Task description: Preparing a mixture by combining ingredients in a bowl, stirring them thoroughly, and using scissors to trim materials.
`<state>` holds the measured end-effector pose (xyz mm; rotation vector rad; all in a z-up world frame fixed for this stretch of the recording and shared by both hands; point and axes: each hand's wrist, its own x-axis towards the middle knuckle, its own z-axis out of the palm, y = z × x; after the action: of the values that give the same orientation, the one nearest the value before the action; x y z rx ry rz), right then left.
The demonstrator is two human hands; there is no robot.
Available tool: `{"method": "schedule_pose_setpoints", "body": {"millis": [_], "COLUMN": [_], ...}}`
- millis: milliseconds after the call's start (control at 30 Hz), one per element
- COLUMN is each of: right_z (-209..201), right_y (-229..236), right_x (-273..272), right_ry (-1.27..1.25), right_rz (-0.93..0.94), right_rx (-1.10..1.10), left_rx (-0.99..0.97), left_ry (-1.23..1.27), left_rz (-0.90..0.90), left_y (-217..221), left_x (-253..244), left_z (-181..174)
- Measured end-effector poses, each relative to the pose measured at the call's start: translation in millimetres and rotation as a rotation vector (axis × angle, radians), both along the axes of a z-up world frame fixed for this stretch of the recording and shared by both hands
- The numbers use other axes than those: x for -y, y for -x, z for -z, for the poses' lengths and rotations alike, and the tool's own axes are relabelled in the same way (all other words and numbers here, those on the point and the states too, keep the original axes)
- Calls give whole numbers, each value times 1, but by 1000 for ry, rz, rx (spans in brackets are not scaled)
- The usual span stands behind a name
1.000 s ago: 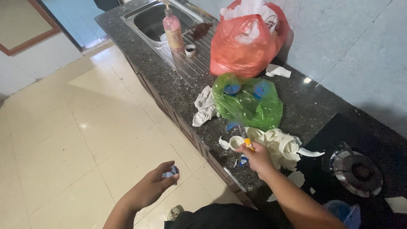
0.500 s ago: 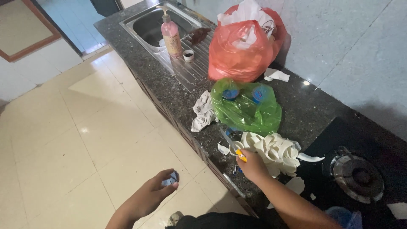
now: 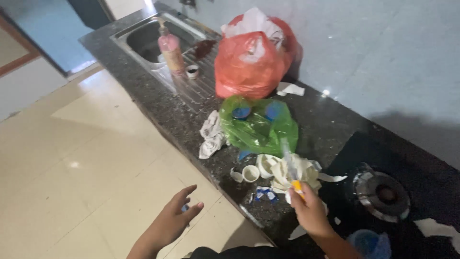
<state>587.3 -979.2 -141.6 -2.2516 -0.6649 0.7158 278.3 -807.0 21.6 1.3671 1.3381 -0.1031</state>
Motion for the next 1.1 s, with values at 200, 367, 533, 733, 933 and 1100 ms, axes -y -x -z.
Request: {"method": "schedule_pose_setpoints", "body": {"millis": [200, 367, 533, 733, 933, 1100], "right_z": [-3, -37, -24, 39, 20, -1], "right_y": [-35, -19, -8, -32, 36, 143], "right_x": [67, 56, 31, 20, -63, -146], "right_ry": [-413, -207, -290, -655, -580, -484], "right_rz": [341, 519, 660, 702, 590, 425], "right_rx": [-394, -503, -608, -631, -561, -690], "left_rx": [9, 219, 246, 159, 155, 70], "left_ry": [-131, -384, -580, -619, -599, -793], "left_rz": [25, -8, -128, -404, -573, -506], "left_y": [-37, -47, -27, 37, 104, 173], "left_x": [-4, -1, -12, -56, -106, -162], "left_z": [3, 30, 20, 24, 16, 9]}}
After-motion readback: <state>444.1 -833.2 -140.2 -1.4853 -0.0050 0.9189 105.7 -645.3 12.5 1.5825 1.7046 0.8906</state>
